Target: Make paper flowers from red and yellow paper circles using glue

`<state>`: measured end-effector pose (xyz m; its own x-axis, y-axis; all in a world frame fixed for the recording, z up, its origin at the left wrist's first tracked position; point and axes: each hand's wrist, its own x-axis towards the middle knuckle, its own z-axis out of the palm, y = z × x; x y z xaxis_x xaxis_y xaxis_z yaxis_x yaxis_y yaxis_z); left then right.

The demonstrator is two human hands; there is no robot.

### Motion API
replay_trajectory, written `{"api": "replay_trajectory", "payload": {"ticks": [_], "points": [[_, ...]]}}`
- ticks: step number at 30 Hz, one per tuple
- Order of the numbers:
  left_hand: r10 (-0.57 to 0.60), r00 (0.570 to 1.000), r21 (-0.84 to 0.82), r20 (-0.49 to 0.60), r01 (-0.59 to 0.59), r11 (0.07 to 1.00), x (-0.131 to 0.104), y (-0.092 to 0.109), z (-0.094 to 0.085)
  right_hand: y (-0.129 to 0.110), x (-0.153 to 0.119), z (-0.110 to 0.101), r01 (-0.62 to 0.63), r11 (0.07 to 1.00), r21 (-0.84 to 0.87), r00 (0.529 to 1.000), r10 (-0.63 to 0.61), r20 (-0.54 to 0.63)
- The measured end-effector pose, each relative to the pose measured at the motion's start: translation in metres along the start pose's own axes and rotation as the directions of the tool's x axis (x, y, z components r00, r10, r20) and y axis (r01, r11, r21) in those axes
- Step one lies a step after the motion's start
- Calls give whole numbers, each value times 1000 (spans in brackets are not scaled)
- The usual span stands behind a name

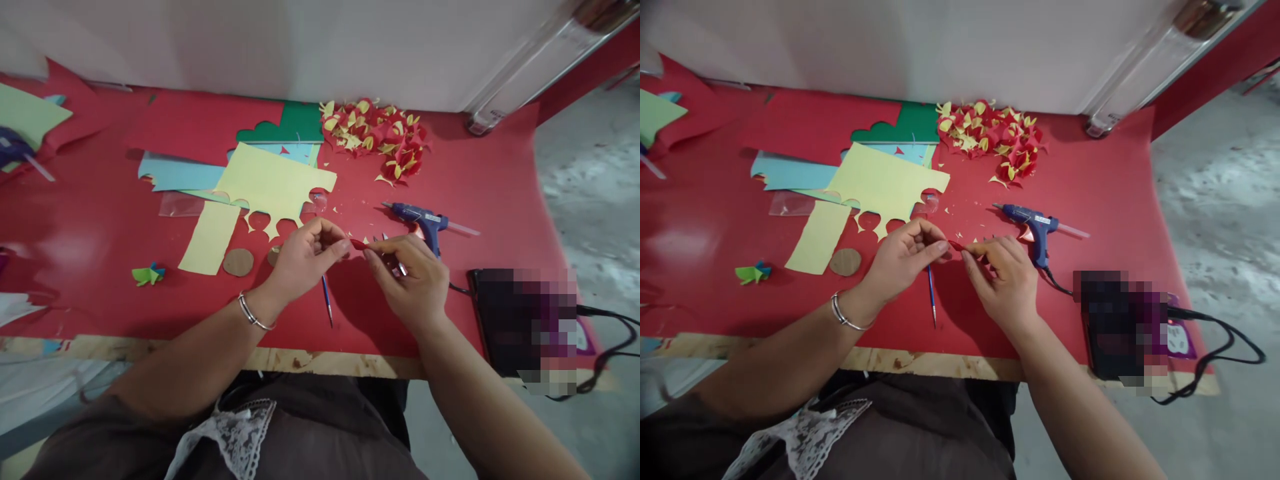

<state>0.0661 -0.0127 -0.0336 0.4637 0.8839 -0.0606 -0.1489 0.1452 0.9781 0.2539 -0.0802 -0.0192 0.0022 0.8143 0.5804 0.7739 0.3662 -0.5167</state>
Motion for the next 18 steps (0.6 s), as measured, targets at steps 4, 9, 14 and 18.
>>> {"api": "replay_trajectory", "payload": {"ticks": [4,9,14,18], "points": [[-144,990,-324,-2,135,936,0,1,7,-3,14,4,174,982,-78,985,-175,-5],[-185,978,-432,-98,126,893,0,3,9,-2,21,18,266,958,-109,962,-271,-28],[-212,967,-445,-142,129,886,-2,2,8,2,18,26,282,953,-111,956,-288,-45],[-231,958,-454,-173,130,881,-1,1,8,4,16,27,273,956,-103,961,-276,-13]]}}
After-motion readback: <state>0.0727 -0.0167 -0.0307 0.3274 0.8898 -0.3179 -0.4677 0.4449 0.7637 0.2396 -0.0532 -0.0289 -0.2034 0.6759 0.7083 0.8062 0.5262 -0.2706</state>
